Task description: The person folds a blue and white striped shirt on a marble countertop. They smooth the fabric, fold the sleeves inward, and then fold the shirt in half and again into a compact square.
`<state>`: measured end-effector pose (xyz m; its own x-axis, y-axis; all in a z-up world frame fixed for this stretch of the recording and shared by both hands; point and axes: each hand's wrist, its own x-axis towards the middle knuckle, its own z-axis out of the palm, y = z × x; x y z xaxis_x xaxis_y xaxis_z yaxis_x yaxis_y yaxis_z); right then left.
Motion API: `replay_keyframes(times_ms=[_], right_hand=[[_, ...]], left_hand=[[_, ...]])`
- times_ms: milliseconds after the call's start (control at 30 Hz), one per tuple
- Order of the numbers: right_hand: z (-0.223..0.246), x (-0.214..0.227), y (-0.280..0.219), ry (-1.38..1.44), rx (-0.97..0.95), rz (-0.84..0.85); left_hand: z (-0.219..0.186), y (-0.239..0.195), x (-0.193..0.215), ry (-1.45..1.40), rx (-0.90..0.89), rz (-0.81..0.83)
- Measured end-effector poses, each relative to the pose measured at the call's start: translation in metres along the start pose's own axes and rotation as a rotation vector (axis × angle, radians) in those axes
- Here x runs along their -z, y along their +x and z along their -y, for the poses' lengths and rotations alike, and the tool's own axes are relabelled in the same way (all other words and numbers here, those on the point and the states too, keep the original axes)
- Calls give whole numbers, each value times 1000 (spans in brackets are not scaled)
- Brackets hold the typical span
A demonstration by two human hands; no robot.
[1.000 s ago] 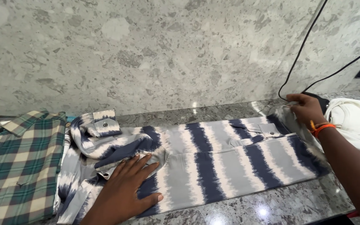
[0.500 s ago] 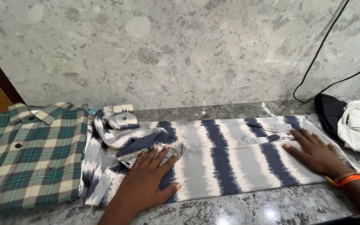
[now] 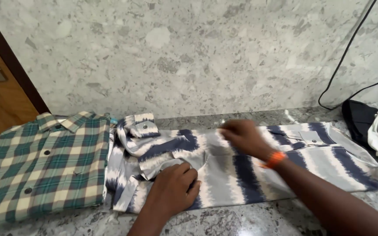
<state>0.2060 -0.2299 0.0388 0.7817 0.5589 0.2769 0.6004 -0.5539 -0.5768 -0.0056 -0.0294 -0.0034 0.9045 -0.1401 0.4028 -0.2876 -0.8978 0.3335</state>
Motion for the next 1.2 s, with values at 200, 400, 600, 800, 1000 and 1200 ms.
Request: replay_keyframes(times_ms=[200,400,600,800,1000,1200], right_hand=[[87,-113,96,277,268,138],[162,-144,116,-185,481,29],[181,-158,144,-230,318,232],[161,-154,148,-203,457,189],[118,-61,108,208,187,-17],[-6,55,53,594,289,-354]], left_hand=[[0,-4,6,4,20,-172],[7,-4,7,-43,25,-104],[10,-2,9,-21,-4,-35],[4,1,10,15,76,35],[4,-6,14,129,265,-129],[-2,-2,18,236,466,-116]])
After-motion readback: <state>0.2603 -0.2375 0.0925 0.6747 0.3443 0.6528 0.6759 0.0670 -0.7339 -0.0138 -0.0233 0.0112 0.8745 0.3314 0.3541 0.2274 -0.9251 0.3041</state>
